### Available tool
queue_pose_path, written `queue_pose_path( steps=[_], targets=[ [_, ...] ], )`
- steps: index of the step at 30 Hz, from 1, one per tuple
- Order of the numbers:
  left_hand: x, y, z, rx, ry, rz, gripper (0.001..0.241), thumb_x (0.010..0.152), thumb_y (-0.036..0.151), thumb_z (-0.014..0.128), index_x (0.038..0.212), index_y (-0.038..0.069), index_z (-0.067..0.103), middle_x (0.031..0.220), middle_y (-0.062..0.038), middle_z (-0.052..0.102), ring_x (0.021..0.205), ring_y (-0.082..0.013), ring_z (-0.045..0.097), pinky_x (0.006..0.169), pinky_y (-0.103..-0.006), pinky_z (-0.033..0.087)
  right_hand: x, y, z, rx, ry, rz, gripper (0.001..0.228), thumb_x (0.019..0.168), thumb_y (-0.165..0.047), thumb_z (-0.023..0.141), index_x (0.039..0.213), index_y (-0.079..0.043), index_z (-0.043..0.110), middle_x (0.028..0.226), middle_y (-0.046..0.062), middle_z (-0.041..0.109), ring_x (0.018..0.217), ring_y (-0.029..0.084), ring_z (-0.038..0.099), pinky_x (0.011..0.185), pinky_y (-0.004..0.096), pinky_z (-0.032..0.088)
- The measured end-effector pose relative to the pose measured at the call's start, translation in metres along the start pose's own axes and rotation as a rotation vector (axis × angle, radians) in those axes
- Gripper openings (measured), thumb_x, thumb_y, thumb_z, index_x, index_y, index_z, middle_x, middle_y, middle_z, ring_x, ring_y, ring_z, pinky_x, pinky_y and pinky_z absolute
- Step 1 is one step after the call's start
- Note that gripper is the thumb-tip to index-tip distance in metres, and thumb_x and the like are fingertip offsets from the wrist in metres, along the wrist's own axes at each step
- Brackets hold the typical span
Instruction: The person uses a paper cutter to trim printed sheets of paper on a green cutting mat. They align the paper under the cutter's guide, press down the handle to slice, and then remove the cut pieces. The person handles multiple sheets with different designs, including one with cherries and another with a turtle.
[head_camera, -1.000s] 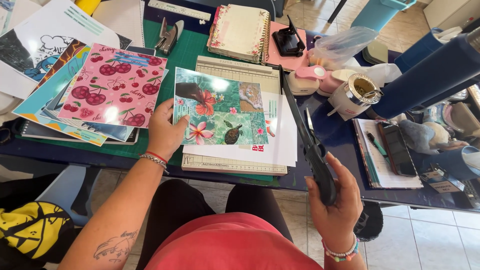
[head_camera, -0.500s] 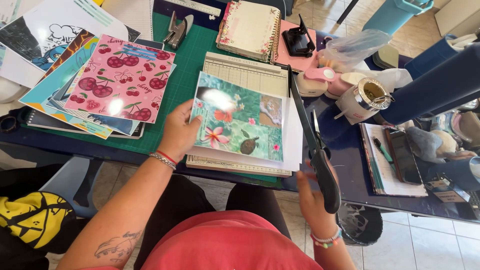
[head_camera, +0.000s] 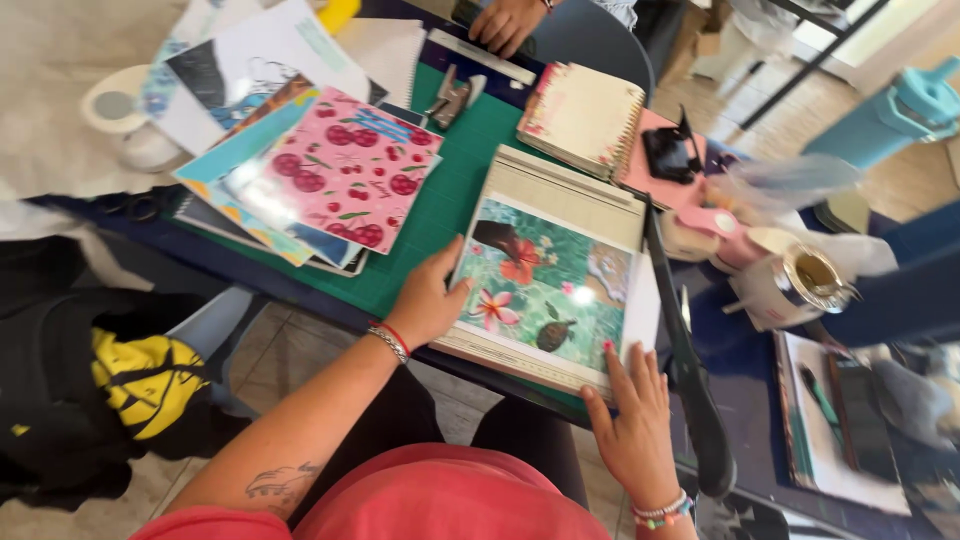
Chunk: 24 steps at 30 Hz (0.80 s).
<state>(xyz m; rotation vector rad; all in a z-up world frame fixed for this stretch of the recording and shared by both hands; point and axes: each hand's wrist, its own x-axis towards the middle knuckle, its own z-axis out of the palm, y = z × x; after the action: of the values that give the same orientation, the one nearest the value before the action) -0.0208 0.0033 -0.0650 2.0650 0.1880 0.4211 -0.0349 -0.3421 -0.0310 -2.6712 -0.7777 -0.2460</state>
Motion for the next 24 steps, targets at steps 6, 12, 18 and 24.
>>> queue_pose_path(
  steps=[6,12,18,24],
  targets=[
    [-0.009,0.012,0.001,-0.038,-0.105,-0.059,0.065,0.101,0.02,0.053,0.158,0.0,0.029,0.164,-0.02,0.034,0.15,-0.0326,0.036,0.122,-0.0412,0.032,0.001,0.005,0.008,0.009,0.008,0.017,0.064,0.097,-0.045,0.057,0.152,-0.014,0.05,0.166,0.024,0.034,0.154,0.049,0.027,0.115,0.062,0.028],
    [-0.012,0.026,-0.003,0.08,-0.175,-0.069,0.062,0.105,0.031,0.045,0.158,0.003,0.031,0.167,-0.021,0.026,0.15,-0.0386,0.033,0.12,-0.0506,0.031,0.002,0.004,0.005,0.049,0.011,0.047,0.065,0.096,-0.046,0.057,0.152,-0.012,0.049,0.166,0.023,0.033,0.155,0.044,0.028,0.119,0.06,0.026],
    [-0.011,0.021,0.001,0.259,-0.197,-0.038,0.06,0.105,0.036,0.045,0.158,0.008,0.036,0.166,-0.025,0.023,0.151,-0.0403,0.028,0.118,-0.0518,0.033,0.01,0.009,0.002,0.074,0.184,0.042,0.044,0.1,-0.038,0.055,0.137,-0.016,0.066,0.169,0.025,0.032,0.156,0.046,0.029,0.111,0.061,0.035],
    [-0.012,0.023,0.002,0.286,-0.192,-0.037,0.06,0.106,0.038,0.044,0.158,0.009,0.036,0.165,-0.025,0.024,0.151,-0.0407,0.028,0.118,-0.0532,0.033,0.016,0.016,0.002,0.218,0.058,0.282,0.054,0.095,-0.041,0.06,0.143,-0.016,0.062,0.163,0.025,0.04,0.148,0.037,0.043,0.103,0.048,0.045]
  ],
)
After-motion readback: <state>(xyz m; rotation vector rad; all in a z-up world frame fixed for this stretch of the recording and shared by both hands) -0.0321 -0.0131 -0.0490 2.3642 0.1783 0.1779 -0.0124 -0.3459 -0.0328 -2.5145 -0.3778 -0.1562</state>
